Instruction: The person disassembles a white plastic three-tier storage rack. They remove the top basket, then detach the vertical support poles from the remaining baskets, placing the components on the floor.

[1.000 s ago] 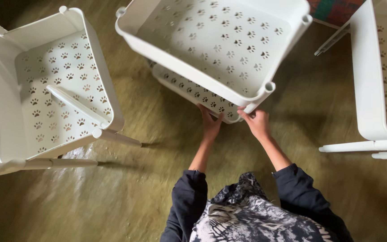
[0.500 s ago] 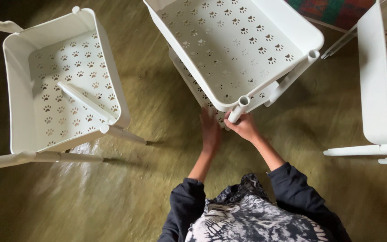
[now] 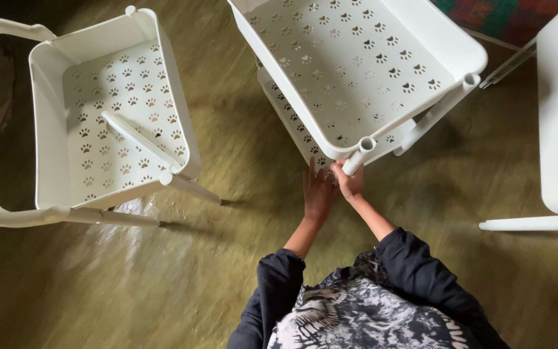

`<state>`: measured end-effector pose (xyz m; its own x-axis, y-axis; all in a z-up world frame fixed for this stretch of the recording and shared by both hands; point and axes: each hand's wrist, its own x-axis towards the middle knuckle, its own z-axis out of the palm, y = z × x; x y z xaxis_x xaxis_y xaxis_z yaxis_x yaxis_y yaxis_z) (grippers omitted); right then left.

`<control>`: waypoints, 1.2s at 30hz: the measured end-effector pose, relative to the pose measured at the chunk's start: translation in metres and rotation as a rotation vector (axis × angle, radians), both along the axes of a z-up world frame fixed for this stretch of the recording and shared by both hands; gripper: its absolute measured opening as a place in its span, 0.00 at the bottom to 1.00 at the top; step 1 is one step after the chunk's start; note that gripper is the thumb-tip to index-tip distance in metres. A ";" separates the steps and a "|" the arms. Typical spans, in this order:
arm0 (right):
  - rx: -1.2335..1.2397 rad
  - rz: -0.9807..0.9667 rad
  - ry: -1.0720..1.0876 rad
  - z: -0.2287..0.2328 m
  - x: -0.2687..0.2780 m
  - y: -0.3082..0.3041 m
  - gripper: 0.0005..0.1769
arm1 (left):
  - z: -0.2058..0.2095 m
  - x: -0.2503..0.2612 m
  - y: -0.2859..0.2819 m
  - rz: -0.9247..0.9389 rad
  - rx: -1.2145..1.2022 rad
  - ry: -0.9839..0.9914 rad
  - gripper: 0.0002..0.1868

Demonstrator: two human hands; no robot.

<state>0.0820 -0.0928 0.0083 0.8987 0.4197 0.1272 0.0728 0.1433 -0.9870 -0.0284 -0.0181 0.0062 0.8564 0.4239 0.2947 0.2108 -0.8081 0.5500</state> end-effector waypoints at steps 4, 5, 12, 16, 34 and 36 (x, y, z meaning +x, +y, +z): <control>0.017 -0.061 -0.008 -0.001 -0.003 0.008 0.17 | -0.006 0.003 0.003 0.009 0.010 -0.042 0.27; 0.036 -0.067 0.000 -0.002 -0.003 0.010 0.18 | -0.006 0.003 0.003 0.009 0.010 -0.046 0.28; 0.049 -0.080 -0.018 -0.008 0.003 0.013 0.18 | -0.003 0.002 0.011 -0.036 -0.015 -0.082 0.29; -0.004 -0.064 0.010 -0.004 0.001 0.016 0.20 | -0.005 0.002 0.018 -0.044 -0.052 -0.058 0.27; 0.071 -0.235 -0.016 0.009 0.013 0.028 0.19 | -0.008 0.018 0.013 -0.052 -0.028 -0.070 0.22; 0.083 -0.256 0.017 0.009 0.014 0.030 0.18 | -0.007 0.019 0.013 -0.032 -0.003 -0.009 0.18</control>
<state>0.0959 -0.0631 0.0173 0.9765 0.1672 0.1363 0.1011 0.2030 -0.9739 -0.0092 -0.0052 -0.0011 0.8668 0.3976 0.3009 0.1802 -0.8125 0.5544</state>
